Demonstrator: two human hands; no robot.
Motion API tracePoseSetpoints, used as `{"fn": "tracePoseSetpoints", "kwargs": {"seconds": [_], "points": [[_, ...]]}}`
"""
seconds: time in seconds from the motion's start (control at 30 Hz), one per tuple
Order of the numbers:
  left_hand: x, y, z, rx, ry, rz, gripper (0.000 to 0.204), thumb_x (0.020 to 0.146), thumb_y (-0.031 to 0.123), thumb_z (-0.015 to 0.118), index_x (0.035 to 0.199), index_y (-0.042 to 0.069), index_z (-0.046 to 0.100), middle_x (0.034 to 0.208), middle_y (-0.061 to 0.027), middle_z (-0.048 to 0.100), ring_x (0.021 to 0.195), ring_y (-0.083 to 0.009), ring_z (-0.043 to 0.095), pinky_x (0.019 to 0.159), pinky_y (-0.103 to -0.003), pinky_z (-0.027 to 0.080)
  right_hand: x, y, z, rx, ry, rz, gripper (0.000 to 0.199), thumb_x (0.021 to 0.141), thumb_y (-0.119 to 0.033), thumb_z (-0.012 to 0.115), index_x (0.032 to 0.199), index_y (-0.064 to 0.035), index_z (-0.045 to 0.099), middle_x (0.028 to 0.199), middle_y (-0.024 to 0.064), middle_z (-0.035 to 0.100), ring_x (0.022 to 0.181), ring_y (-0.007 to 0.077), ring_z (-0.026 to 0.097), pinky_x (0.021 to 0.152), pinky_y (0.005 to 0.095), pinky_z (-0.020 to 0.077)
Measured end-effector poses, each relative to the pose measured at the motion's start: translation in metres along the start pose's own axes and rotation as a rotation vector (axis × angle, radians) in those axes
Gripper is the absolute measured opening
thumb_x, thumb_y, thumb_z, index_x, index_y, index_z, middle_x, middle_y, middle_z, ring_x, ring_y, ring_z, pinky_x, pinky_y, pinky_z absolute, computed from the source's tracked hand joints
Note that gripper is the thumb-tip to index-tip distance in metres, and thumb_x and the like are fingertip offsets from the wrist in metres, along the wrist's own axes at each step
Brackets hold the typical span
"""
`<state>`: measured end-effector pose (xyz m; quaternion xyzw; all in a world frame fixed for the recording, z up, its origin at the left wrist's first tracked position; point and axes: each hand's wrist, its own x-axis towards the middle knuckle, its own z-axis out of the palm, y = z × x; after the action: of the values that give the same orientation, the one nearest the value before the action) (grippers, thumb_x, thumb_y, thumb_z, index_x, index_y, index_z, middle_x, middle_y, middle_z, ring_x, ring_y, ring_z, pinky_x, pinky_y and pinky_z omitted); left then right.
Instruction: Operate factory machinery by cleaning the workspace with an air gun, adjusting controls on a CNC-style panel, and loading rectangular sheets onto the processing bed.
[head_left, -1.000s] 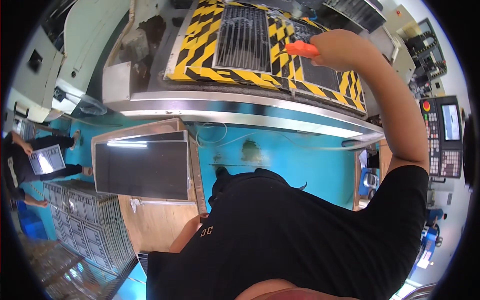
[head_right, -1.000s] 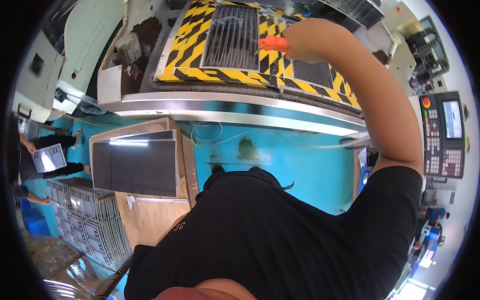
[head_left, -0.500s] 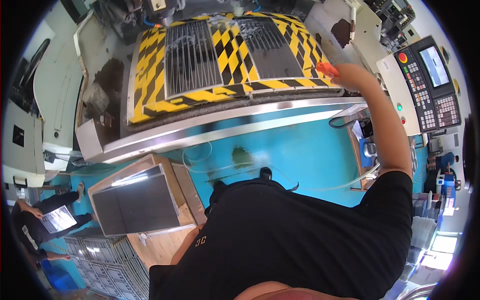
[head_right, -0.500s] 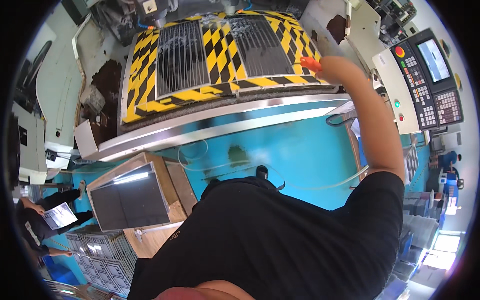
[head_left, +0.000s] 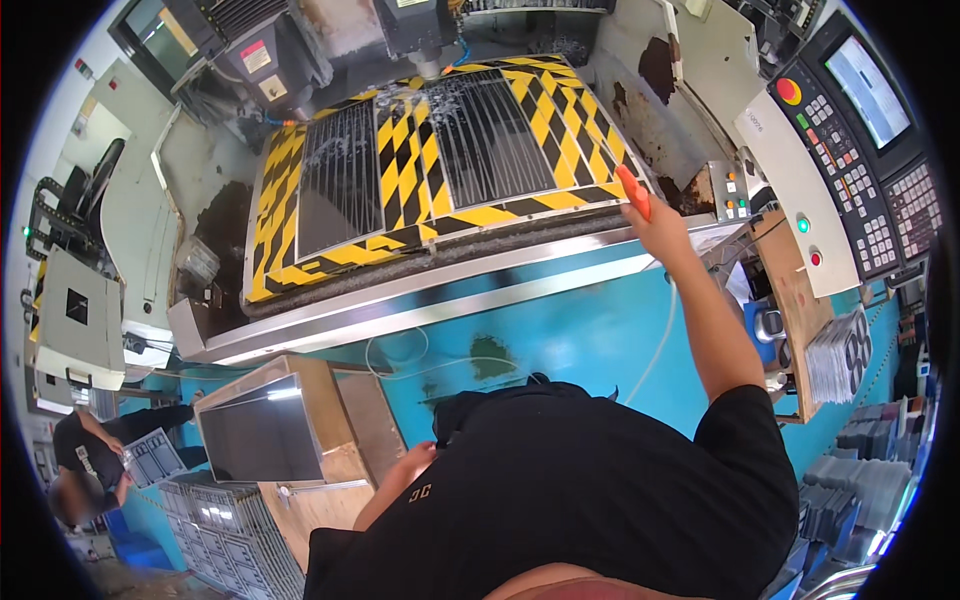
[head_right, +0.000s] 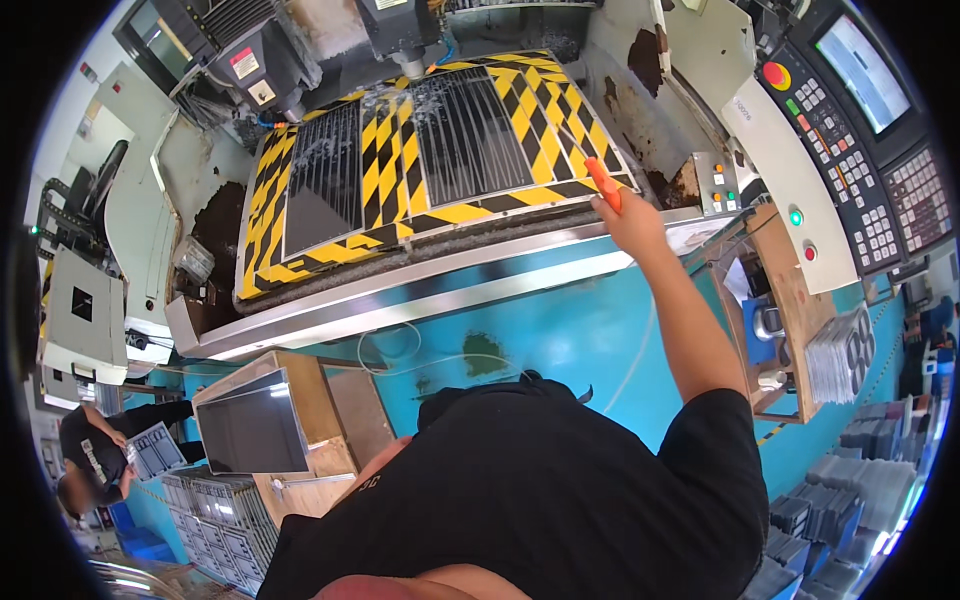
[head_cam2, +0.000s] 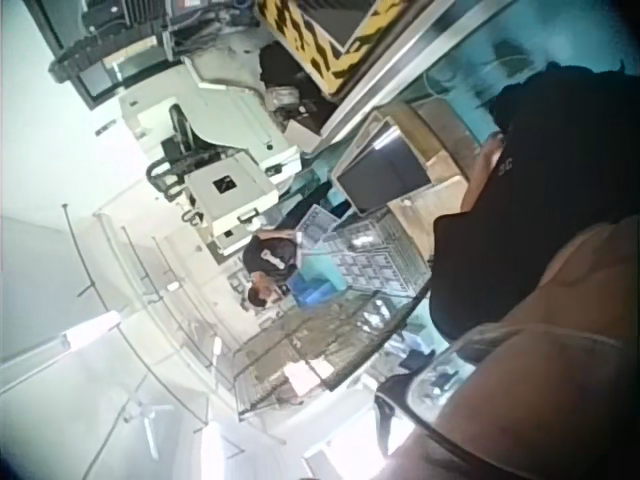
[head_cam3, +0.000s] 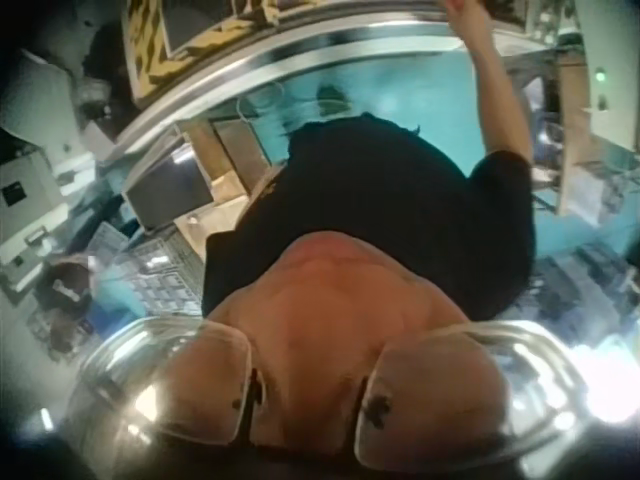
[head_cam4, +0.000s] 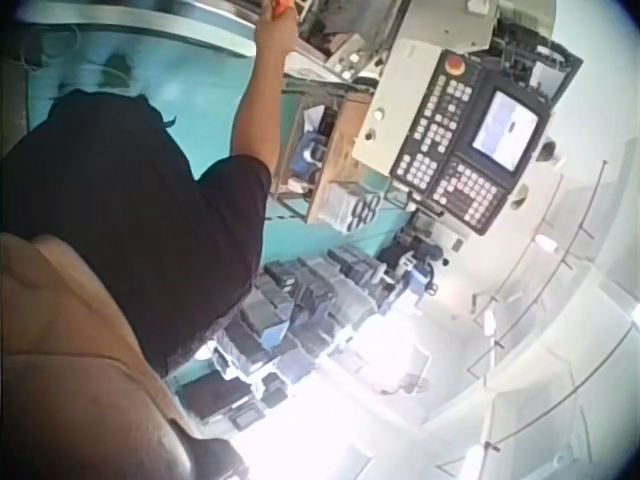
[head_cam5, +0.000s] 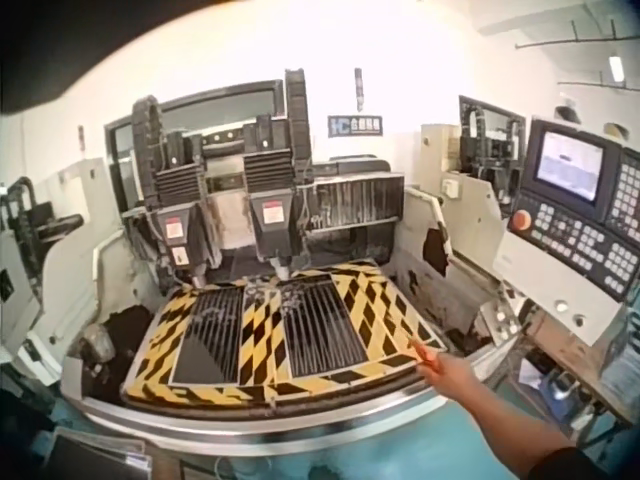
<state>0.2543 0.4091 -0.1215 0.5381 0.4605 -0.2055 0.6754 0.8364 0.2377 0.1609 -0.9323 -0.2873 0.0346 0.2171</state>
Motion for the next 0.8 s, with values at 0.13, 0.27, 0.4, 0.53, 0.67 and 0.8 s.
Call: {"fn": "tracePoseSetpoints", "kwargs": {"seconds": [0.13,0.27,0.4,0.53,0.67,0.8], "points": [[0.040,-0.036,0.020,0.077,0.168,-0.047,0.039,0.088,0.019,0.065,0.121,-0.001,0.060,0.109,-0.0097,0.068,0.100,-0.0187,0.063,0.084,-0.035,0.049,-0.014,0.022,-0.005,0.078,0.125,-0.058,0.039,0.086,-0.039,0.067,0.100,-0.0033,0.062,0.094,0.0187,0.066,0.089,0.0388,0.063,0.079,0.0462,0.0488],[0.035,-0.039,0.022,0.148,0.101,0.043,0.032,0.088,0.014,0.062,0.116,-0.002,0.063,0.105,-0.0090,0.069,0.098,-0.0186,0.063,0.086,-0.035,0.048,-0.022,0.095,0.010,-0.041,0.253,-0.302,0.032,0.083,-0.027,0.070,0.104,-0.0039,0.063,0.115,0.0180,0.063,0.112,0.0371,0.056,0.097,0.0430,0.0446],[0.053,-0.092,0.027,0.015,0.190,0.036,0.025,0.090,0.014,0.058,0.111,0.004,0.065,0.097,-0.0078,0.070,0.090,-0.0218,0.064,0.083,-0.034,0.049,0.015,0.122,0.015,0.145,0.175,-0.316,0.027,0.082,-0.021,0.069,0.101,-0.0023,0.065,0.118,0.0159,0.063,0.110,0.0345,0.058,0.092,0.0438,0.0467],[-0.006,0.059,0.043,0.401,0.145,0.086,0.017,0.093,0.020,0.052,0.102,0.012,0.065,0.079,-0.0015,0.063,0.066,-0.0188,0.058,0.056,-0.033,0.046,0.041,0.204,-0.005,-0.332,0.647,-0.008,0.072,0.078,-0.043,0.073,0.132,-0.0021,0.047,0.133,0.0302,0.048,0.122,0.0461,0.047,0.103,0.0518,0.0388],[0.013,0.054,0.047,0.132,0.190,0.001,0.019,0.092,0.025,0.054,0.105,0.013,0.061,0.074,0.0022,0.055,0.058,-0.0115,0.050,0.046,-0.027,0.038,0.064,0.207,-0.013,-0.192,0.489,0.227,0.100,0.074,-0.062,0.070,0.145,-0.0035,0.031,0.146,0.0359,0.026,0.133,0.0505,0.033,0.108,0.0524,0.0340],[0.029,0.037,0.054,-0.004,0.263,0.000,0.024,0.092,0.026,0.054,0.110,0.011,0.061,0.076,0.0013,0.056,0.064,-0.0111,0.052,0.049,-0.028,0.040,0.077,0.204,-0.001,-0.257,0.503,0.255,0.096,0.076,-0.061,0.067,0.146,-0.0061,0.031,0.146,0.0370,0.026,0.133,0.0503,0.034,0.108,0.0513,0.0346]]}}
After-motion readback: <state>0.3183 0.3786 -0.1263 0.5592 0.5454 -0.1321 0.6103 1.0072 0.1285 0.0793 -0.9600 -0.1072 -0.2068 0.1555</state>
